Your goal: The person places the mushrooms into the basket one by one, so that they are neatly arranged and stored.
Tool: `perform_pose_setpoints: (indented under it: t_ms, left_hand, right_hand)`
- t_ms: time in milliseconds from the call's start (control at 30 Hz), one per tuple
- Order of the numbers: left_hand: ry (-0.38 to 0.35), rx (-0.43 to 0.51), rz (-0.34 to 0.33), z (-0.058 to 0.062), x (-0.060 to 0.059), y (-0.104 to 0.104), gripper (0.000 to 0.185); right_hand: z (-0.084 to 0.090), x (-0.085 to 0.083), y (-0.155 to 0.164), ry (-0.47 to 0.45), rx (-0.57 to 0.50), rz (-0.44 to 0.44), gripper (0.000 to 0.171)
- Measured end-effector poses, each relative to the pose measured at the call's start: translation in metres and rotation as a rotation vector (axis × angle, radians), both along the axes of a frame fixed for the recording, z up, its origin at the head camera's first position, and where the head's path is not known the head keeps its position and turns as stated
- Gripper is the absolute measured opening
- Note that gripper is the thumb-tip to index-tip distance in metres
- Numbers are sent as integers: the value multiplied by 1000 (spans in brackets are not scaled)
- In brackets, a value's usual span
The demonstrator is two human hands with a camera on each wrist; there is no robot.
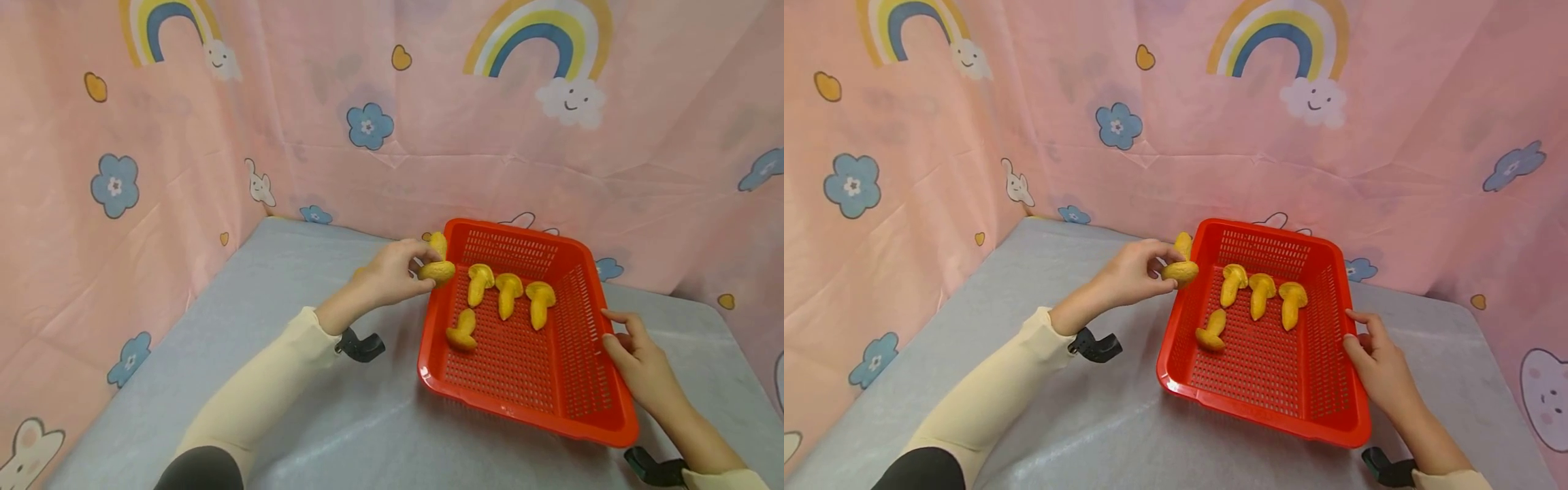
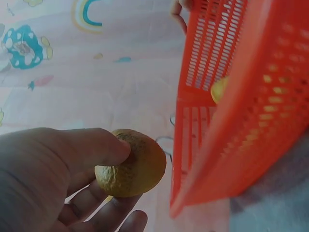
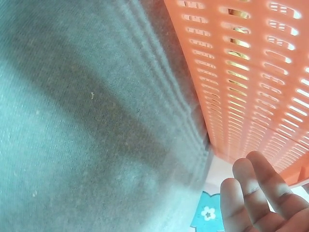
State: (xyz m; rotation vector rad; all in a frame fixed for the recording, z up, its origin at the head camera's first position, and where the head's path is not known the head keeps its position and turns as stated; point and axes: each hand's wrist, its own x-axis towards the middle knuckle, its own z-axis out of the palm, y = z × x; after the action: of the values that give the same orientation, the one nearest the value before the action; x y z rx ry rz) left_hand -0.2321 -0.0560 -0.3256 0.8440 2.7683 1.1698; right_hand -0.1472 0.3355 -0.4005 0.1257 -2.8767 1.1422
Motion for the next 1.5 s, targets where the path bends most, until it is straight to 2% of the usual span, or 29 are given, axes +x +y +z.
perform_pose_setpoints:
  t_ms: [300, 533, 767, 1067, 1333, 1500]
  left_hand:
    - [19, -42, -91, 13, -2, 28, 32]
    - [-36, -70, -148, 14, -4, 58, 32]
    - [-126, -4, -221, 8, -5, 81, 28]
    - [-191, -27, -220, -6, -7, 99, 28]
    - [-171, -104, -237, -21, -12, 112, 26]
    - [-202, -169, -235, -28, -15, 116, 27]
  right_hand:
    - [-1, -1, 0, 8, 8, -6, 51]
    - [-1, -2, 0, 0, 12, -4, 51]
    - [0, -2, -1, -1, 17, -3, 51]
    - [1, -2, -3, 3, 19, -3, 51]
    - [0, -1, -2, -5, 16, -11, 51]
    - [0, 0, -3, -4, 26, -10, 51]
